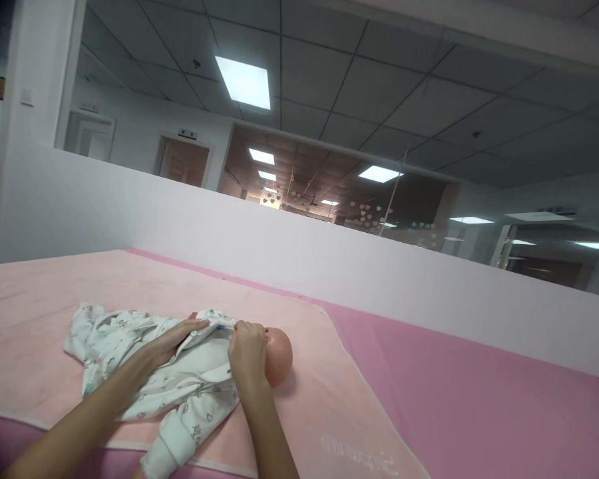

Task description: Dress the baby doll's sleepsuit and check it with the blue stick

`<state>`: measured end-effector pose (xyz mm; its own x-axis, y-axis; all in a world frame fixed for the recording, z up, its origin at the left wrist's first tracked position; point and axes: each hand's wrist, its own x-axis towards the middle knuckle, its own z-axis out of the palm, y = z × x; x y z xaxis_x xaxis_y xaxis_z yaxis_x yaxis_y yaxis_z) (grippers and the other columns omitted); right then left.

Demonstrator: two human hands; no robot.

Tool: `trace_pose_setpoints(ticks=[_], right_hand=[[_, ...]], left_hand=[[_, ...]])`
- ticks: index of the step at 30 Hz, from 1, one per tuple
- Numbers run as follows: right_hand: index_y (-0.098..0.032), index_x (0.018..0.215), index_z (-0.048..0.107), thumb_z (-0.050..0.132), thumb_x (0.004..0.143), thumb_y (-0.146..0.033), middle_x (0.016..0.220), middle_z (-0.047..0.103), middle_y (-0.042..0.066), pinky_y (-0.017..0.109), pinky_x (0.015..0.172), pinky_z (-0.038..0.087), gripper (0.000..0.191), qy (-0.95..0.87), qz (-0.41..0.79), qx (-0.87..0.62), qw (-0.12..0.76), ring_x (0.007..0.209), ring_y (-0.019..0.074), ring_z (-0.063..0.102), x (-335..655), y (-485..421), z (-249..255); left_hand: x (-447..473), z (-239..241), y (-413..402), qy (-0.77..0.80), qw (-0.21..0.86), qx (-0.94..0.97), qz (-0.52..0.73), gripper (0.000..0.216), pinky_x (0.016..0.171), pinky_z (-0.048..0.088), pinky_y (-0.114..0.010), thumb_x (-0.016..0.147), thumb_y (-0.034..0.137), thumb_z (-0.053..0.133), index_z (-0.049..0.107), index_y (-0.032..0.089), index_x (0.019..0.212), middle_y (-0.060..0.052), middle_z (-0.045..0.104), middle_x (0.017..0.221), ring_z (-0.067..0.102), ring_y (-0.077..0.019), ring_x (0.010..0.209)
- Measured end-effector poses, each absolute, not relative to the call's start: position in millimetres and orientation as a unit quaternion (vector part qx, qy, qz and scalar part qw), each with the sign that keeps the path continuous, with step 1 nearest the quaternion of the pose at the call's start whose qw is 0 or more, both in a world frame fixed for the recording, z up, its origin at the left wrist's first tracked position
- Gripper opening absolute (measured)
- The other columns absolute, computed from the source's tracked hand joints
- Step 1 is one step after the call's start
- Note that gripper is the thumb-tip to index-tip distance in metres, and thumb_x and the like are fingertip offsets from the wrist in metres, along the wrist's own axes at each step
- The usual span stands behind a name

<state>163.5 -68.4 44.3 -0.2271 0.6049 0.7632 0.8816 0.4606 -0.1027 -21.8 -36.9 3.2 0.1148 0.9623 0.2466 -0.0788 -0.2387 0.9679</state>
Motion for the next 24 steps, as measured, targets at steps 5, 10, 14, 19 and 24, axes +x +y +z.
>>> trace_pose_setpoints(ticks=[5,10,14,19,24], right_hand=[[-0.019,0.071,0.051,0.047,0.075,0.001,0.069,0.057,0.006,0.032,0.064,0.036,0.020,-0.754,-0.282,-0.451,0.387,0.069,0.0207,0.051,133,-39,13],[-0.018,0.078,0.052,0.043,0.081,-0.003,0.074,0.054,0.005,0.033,0.071,0.039,0.018,-0.745,-0.285,-0.401,0.450,0.072,0.0199,0.047,132,-38,-6],[-0.018,0.076,0.052,0.043,0.080,-0.002,0.075,0.054,0.006,0.034,0.069,0.039,0.019,-0.742,-0.269,-0.414,0.453,0.071,0.0199,0.046,133,-38,-11],[-0.018,0.073,0.051,0.046,0.077,-0.001,0.075,0.055,0.006,0.033,0.066,0.039,0.018,-0.751,-0.258,-0.433,0.427,0.071,0.0199,0.047,130,-34,-22],[-0.017,0.073,0.051,0.049,0.074,-0.003,0.077,0.055,0.006,0.032,0.066,0.040,0.015,-0.757,-0.250,-0.437,0.417,0.073,0.0200,0.049,127,-30,-27]], left_hand=[[-19,-3,-34,0.359,0.505,0.615,0.488,0.033,0.044,0.025,-0.023,0.069,0.044,0.065,0.066,0.014,0.083,0.004,0.043,0.049,0.038,-0.0108,0.048],[-16,-12,4,0.511,0.284,0.681,0.441,0.040,0.041,0.024,-0.022,0.084,0.046,0.036,0.059,0.012,0.084,0.007,0.032,0.046,0.032,-0.0088,0.038],[-14,-9,33,0.567,0.157,0.700,0.405,0.022,0.051,0.035,-0.026,0.081,0.028,0.046,0.057,0.014,0.094,0.000,0.049,0.052,0.050,-0.0163,0.051],[-3,-5,53,0.567,-0.010,0.761,0.315,0.037,0.076,0.037,-0.036,0.077,0.004,0.044,0.055,0.020,0.109,-0.015,0.061,0.101,0.055,-0.0272,0.096],[3,-8,68,0.558,-0.120,0.789,0.228,0.035,0.076,0.035,-0.035,0.074,0.000,0.048,0.060,0.020,0.100,-0.011,0.066,0.085,0.059,-0.0246,0.087]])
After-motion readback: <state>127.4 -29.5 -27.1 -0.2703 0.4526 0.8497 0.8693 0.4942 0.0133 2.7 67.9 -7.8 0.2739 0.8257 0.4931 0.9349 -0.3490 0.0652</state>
